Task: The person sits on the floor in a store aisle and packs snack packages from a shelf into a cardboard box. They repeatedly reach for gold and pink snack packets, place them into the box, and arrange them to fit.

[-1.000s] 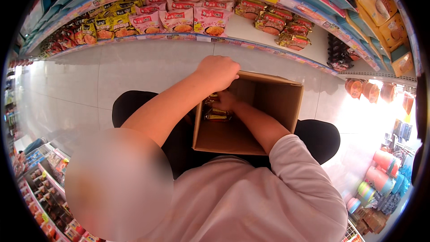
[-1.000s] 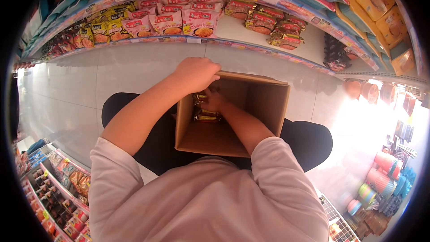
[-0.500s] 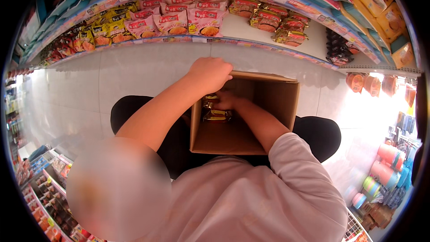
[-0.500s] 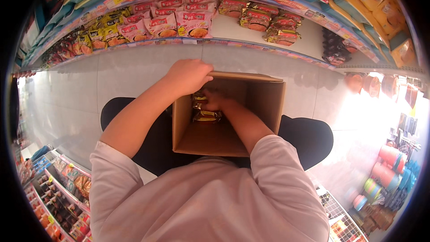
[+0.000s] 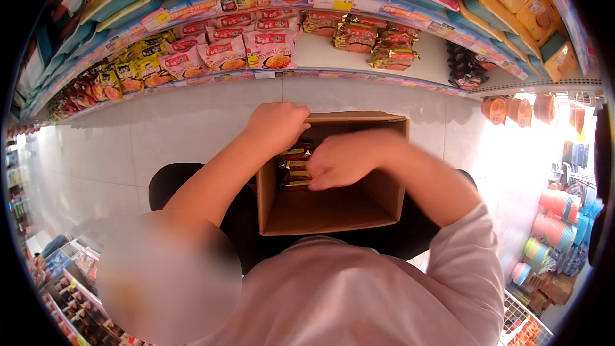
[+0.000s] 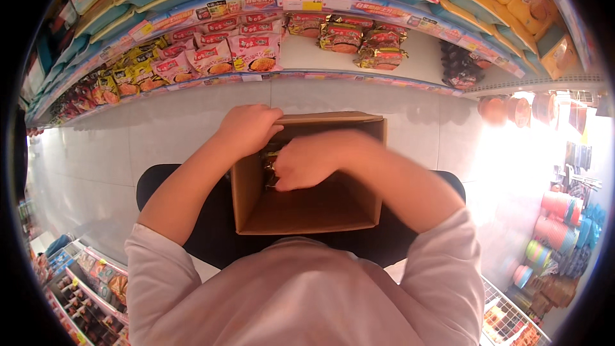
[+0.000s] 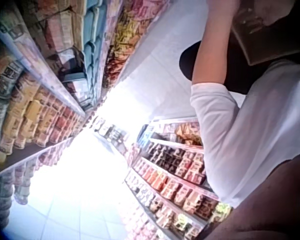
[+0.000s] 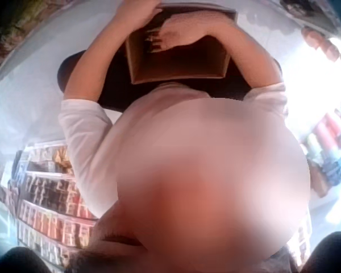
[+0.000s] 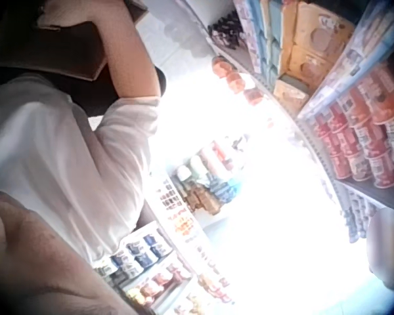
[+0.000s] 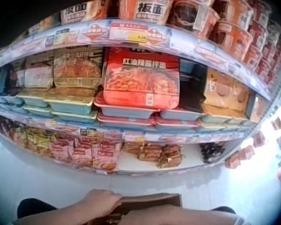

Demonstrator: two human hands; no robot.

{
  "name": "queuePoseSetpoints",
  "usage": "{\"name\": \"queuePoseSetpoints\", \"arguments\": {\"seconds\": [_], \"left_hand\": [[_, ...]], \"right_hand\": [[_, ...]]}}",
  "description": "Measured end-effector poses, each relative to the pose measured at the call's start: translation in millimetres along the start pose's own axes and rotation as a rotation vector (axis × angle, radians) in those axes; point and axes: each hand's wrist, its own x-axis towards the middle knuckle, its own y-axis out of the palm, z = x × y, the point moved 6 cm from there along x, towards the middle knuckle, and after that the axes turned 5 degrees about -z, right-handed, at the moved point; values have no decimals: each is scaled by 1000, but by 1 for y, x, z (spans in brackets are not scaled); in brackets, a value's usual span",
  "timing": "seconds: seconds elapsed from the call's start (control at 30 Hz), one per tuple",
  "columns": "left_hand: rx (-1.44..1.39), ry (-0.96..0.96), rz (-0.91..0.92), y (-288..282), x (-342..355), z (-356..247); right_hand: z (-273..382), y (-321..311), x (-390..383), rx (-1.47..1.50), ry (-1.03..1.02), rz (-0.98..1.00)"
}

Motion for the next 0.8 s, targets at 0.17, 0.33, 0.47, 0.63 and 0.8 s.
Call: {"name": "queuePoseSetpoints", "arguments": {"seconds": [0.17, 0.33, 0.47, 0.63, 0.8], "left_hand": [[63, 36, -87, 0, 0, -6], [42, 43, -112, -1, 4, -5], [75, 13, -98, -3, 6, -5], [76, -23, -125, -7, 4, -5], [80, -40, -129, -12, 6, -8]], "right_hand": [[-142, -100, -127, 468, 331, -749], [-275, -102, -172, -479, 846, -964], [-331, -106, -174, -779, 1018, -869], [-351, -116, -162, -869, 811, -1068], [-378, -142, -149, -748, 684, -925]]}}
